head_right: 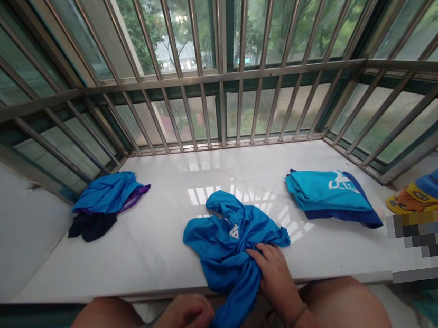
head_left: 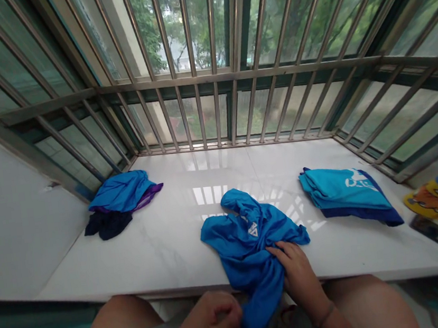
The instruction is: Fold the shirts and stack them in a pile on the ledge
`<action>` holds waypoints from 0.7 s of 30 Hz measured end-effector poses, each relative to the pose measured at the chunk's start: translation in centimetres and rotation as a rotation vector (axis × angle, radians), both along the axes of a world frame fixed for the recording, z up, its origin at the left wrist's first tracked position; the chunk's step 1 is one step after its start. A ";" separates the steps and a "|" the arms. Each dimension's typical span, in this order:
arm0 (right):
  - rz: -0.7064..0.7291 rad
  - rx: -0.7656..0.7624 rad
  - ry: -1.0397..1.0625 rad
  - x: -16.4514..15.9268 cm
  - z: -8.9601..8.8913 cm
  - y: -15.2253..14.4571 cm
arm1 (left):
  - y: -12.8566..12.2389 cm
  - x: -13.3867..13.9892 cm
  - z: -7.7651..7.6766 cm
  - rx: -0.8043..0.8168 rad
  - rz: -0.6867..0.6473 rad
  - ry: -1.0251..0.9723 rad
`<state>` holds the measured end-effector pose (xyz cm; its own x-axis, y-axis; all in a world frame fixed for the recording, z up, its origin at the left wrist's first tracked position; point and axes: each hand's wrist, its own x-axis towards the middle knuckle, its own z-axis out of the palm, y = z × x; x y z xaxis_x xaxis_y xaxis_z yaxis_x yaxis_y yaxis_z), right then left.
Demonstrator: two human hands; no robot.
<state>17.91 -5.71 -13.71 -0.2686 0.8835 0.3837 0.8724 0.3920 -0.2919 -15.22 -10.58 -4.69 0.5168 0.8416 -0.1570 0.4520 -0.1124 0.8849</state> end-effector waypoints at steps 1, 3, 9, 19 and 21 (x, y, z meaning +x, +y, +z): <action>0.022 -0.027 0.005 0.0 0.5 0.0 | 0.4 -0.3 -0.4 0.016 0.052 0.046; 0.090 -0.101 0.011 -0.1 1.8 -0.1 | 1.2 -0.9 -1.1 0.087 0.170 0.097; 0.241 -0.237 0.067 -1.1 6.4 -1.5 | 3.2 -0.9 -3.6 0.401 0.305 0.080; 0.005 0.016 -0.043 -3.0 5.0 4.4 | 8.9 4.8 -4.9 0.467 0.269 0.166; -0.018 -0.067 -0.104 -2.7 5.0 5.5 | 9.5 4.4 -3.8 0.367 0.359 0.101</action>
